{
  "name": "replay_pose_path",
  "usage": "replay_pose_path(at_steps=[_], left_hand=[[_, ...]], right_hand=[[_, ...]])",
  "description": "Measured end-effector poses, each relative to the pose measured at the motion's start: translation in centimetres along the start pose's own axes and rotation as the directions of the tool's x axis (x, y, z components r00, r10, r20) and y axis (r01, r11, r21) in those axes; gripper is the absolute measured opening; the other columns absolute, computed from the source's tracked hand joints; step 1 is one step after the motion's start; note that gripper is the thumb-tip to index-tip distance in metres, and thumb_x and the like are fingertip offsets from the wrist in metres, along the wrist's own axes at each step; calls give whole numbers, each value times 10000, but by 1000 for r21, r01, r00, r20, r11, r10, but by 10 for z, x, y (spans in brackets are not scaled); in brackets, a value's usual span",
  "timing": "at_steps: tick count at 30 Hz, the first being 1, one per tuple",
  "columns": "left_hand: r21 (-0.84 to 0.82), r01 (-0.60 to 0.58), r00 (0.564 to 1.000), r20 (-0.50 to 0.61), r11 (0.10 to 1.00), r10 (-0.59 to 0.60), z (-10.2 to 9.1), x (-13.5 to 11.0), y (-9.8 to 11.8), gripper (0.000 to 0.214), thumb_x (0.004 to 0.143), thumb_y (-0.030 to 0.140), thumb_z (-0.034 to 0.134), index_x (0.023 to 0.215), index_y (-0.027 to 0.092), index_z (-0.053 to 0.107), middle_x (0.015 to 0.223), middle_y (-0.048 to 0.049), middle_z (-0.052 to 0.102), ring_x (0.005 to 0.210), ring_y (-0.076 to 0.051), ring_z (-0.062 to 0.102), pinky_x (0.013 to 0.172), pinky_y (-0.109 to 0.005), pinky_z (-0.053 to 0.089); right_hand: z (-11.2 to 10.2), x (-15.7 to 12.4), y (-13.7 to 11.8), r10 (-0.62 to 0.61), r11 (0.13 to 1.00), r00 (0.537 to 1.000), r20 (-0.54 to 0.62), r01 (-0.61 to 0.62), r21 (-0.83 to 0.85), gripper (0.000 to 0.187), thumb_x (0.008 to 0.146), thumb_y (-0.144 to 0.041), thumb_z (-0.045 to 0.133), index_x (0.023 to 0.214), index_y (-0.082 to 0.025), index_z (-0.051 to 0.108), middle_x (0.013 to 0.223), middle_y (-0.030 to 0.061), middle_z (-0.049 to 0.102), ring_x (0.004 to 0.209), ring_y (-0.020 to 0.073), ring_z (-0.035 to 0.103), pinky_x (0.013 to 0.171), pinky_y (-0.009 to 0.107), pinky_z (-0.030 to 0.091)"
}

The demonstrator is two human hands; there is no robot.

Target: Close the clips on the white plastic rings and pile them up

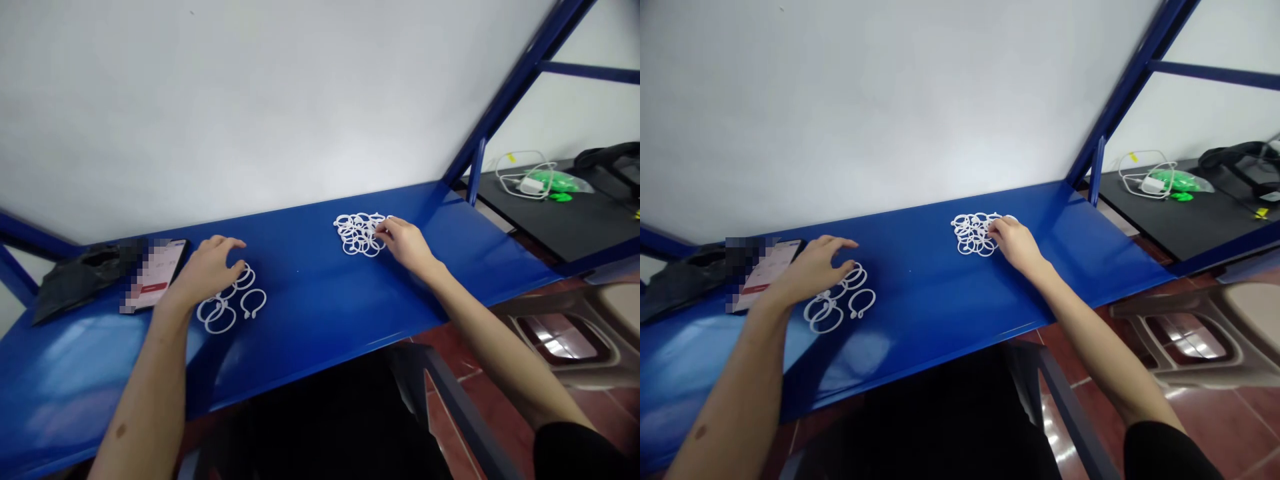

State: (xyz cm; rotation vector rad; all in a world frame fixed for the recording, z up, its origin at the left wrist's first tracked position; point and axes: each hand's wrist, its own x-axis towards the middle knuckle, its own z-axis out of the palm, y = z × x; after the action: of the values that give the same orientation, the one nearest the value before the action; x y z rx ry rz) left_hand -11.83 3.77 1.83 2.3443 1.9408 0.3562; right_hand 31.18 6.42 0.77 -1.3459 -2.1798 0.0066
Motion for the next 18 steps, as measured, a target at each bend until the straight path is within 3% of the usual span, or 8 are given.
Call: replay_pose_path(at_steps=[3,5,10,15,18], left_hand=[[-16,36,986,163,999,-33,4,2,-24,433,783,492,576,1109,224,673,1134,-114,630,1053,-306,602,924,-430,491],[-32,27,983,181,999,-21,9,3,-28,385,778,492,578,1048,239,685,1076,-104,651,989,-286,621,882,-407,502],[-12,6,994,109,1000,-4,13,7,-21,249,806,453,525,855,251,662,931,-86,693,904,-269,644,800,-373,488],[-68,50,993,114,996,-42,5,6,-9,238,842,457,495,855,252,616,879,-64,717,795,-254,647,704,-359,456],[-88,42,999,-13,995,-43,-3,4,2,232,872,447,505,907,251,623,887,-53,710,807,-243,640,725,-351,454]], right_hand=[[0,-8,17,-28,999,1000,-3,28,-23,131,956,-227,554,917,-187,673,928,83,660,858,214,621,769,344,505],[4,-10,20,-47,998,999,-14,47,-36,138,957,-244,560,950,-196,688,987,90,649,908,219,615,784,355,518],[12,-12,20,-24,986,999,-25,19,-166,184,973,-279,547,977,-198,712,1057,114,623,959,244,588,724,356,527],[8,-13,19,-30,983,998,-52,20,-181,200,989,-283,530,1008,-188,705,1060,119,628,974,254,589,752,378,539],[4,-12,10,-56,988,994,-94,41,-151,209,999,-286,517,1015,-184,699,1037,118,633,978,253,596,777,389,543]])
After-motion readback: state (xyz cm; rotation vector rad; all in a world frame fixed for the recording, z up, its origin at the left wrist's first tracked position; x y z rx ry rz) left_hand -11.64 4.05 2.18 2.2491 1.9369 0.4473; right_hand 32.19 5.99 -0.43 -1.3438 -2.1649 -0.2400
